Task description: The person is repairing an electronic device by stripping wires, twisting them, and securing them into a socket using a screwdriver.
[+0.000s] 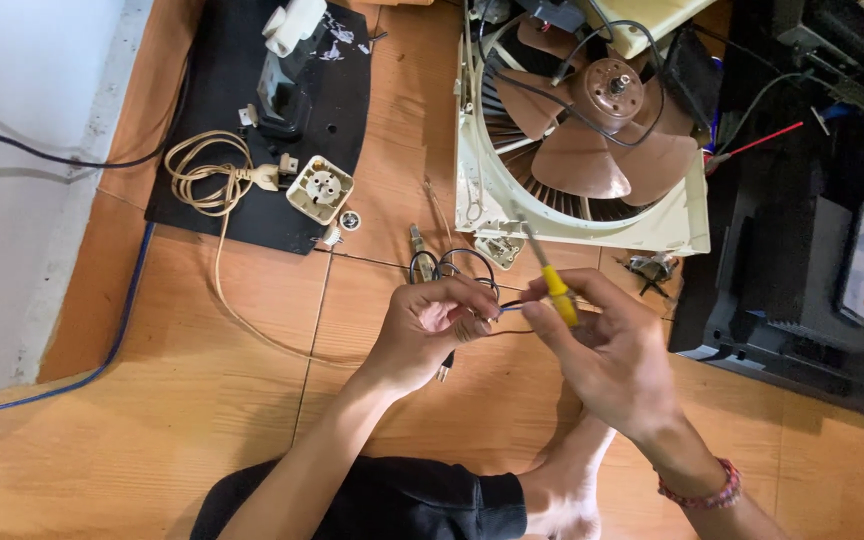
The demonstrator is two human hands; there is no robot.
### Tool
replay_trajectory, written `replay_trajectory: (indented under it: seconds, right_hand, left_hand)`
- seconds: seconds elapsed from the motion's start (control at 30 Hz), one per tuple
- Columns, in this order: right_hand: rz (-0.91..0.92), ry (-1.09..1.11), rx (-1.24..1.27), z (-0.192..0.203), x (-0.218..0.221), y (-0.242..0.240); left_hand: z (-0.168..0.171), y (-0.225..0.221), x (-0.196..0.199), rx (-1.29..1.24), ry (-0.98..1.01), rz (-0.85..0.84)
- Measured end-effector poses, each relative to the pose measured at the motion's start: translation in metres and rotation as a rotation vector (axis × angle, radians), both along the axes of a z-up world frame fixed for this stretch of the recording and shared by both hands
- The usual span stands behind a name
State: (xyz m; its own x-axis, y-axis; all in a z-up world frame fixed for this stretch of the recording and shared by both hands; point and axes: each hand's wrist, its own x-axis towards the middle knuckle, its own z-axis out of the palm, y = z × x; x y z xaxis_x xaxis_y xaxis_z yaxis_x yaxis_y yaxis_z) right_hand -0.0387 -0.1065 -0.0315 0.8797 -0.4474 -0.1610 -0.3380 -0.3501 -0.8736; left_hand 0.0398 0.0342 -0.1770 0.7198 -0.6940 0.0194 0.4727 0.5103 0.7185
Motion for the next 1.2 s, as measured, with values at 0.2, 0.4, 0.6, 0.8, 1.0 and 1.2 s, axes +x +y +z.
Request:
replay_trajectory:
  seconds: [0.2,0.4,0.6,0.8,1.0,1.2]
  right_hand:
    - [0.092,0.147,-0.22,0.021,-0.019,0.0]
    - [0.248,0.111,-0.433,0.018,-0.026,0.008]
    - [0.24,0.114,-0.484,0.019,-0.025,0.013]
    - [0.235,0.141,-0.486,0.017,-0.024,0.012]
    - [0.231,0.181,-0.439,0.014,-0.026,0.006]
    - [0.17,0.279,-0.142,0.005,-0.031,-0.002]
  left_hand:
    - [0.004,0.009,0.014,0.01,0.044,0.117]
    - [0.001,0.007,0.014,0.145,0.001,0.201]
    - [0.007,0.004,0.009,0.116,0.011,0.211]
    - [0.005,0.004,0.009,0.152,0.002,0.199]
    - [0.003,0.003,0.01,0.167,-0.011,0.182]
    - [0.003,0.003,0.01,0.242,-0.133,0.227]
